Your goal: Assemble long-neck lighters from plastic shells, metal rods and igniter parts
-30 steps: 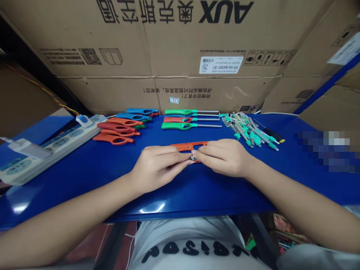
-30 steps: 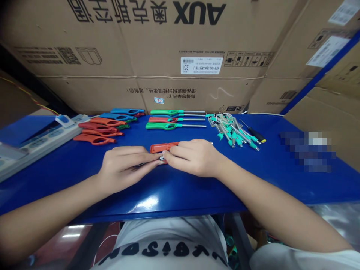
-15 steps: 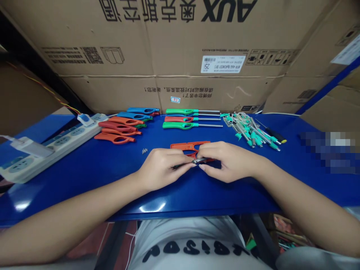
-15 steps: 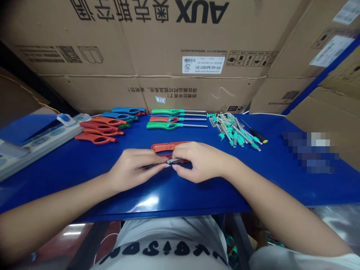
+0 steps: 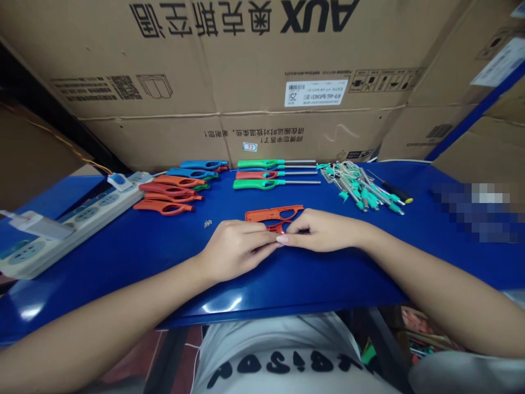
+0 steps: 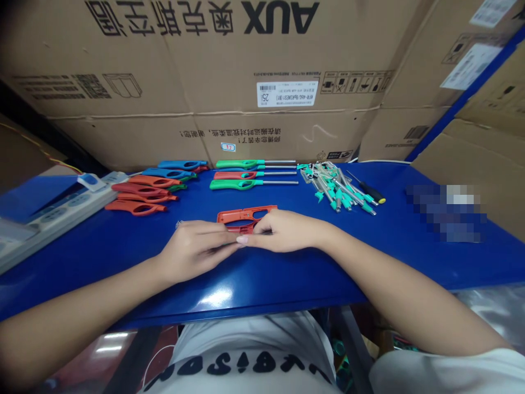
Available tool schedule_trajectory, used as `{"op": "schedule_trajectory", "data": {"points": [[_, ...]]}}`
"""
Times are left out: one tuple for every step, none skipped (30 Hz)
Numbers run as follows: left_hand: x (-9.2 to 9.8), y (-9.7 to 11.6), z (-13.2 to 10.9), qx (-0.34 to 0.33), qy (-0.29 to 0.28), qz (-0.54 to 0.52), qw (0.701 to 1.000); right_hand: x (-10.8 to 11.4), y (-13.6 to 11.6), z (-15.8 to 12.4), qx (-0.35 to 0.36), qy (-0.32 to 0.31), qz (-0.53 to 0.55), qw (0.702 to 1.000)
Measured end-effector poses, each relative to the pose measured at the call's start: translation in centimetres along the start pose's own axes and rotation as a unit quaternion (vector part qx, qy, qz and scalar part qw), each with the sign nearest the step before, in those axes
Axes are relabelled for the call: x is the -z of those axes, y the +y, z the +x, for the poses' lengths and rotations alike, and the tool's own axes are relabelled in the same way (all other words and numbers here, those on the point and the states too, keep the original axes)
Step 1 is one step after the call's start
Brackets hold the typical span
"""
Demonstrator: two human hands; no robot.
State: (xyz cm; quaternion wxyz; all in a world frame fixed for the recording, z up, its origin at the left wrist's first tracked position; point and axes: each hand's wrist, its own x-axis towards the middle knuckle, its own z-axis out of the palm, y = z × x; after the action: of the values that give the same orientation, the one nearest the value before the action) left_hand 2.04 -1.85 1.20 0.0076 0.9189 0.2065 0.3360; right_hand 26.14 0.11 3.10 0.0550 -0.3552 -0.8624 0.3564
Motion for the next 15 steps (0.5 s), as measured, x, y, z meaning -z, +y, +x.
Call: {"op": "schedule_trajectory", "data": {"points": [[0.0,0.1,0.0,0.013,-0.01,-0.013,1.0,-0.1,0.0,0.1,-0.007,0.004,-0.008,1.0],[-0.1,0.1,0.1,0.03,-0.019,-0.031,0.999,-0.1,0.0,0.1,-0.01,0.006,-0.014,1.0],[-0.2,0.2,0.1,0.05,-0.026,-0.052,0.997,-0.1,0.0,0.1,-0.01,0.01,-0.017,1.0],[-0.2,0.2,0.2,0.071,-0.031,-0.075,0.994,0.1,-0.1,0.0,-0.009,0.015,-0.02,1.0],[-0.3,0.3,0.3,0.092,-0.035,-0.097,0.99,0.3,-0.1,-0.1,-0.009,0.023,-0.023,0.999],[-0.4,0.2,0.4,0.113,-0.037,-0.118,0.986,0.5,-0.2,-0.2,-0.01,0.034,-0.026,0.999],[-0.5,0.2,0.5,0.136,-0.039,-0.138,0.98,0.9,-0.1,-0.4,-0.014,0.047,-0.031,0.998],[-0.5,0.1,0.5,0.161,-0.042,-0.159,0.973,1.2,-0.1,-0.6,-0.019,0.059,-0.036,0.997],[-0.6,-0.1,0.6,0.188,-0.047,-0.182,0.964,1.6,0.0,-0.8,-0.025,0.069,-0.042,0.996],[-0.6,-0.2,0.6,0.216,-0.055,-0.206,0.953,2.0,0.2,-1.0,-0.032,0.075,-0.047,0.996],[-0.6,-0.4,0.6,0.242,-0.064,-0.232,0.94,2.4,0.3,-1.2,-0.04,0.077,-0.052,0.995],[-0.6,-0.5,0.7,0.265,-0.074,-0.257,0.926,2.8,0.5,-1.5,-0.046,0.075,-0.057,0.994],[-0.6,-0.7,0.7,0.283,-0.083,-0.28,0.914,3.1,0.7,-1.7,-0.052,0.071,-0.062,0.994],[-0.5,-0.8,0.7,0.297,-0.088,-0.301,0.902,3.5,0.8,-1.9,-0.058,0.066,-0.067,0.994],[-0.5,-1.0,0.8,0.305,-0.092,-0.318,0.893,3.8,1.0,-2.1,-0.063,0.062,-0.073,0.993]]}}
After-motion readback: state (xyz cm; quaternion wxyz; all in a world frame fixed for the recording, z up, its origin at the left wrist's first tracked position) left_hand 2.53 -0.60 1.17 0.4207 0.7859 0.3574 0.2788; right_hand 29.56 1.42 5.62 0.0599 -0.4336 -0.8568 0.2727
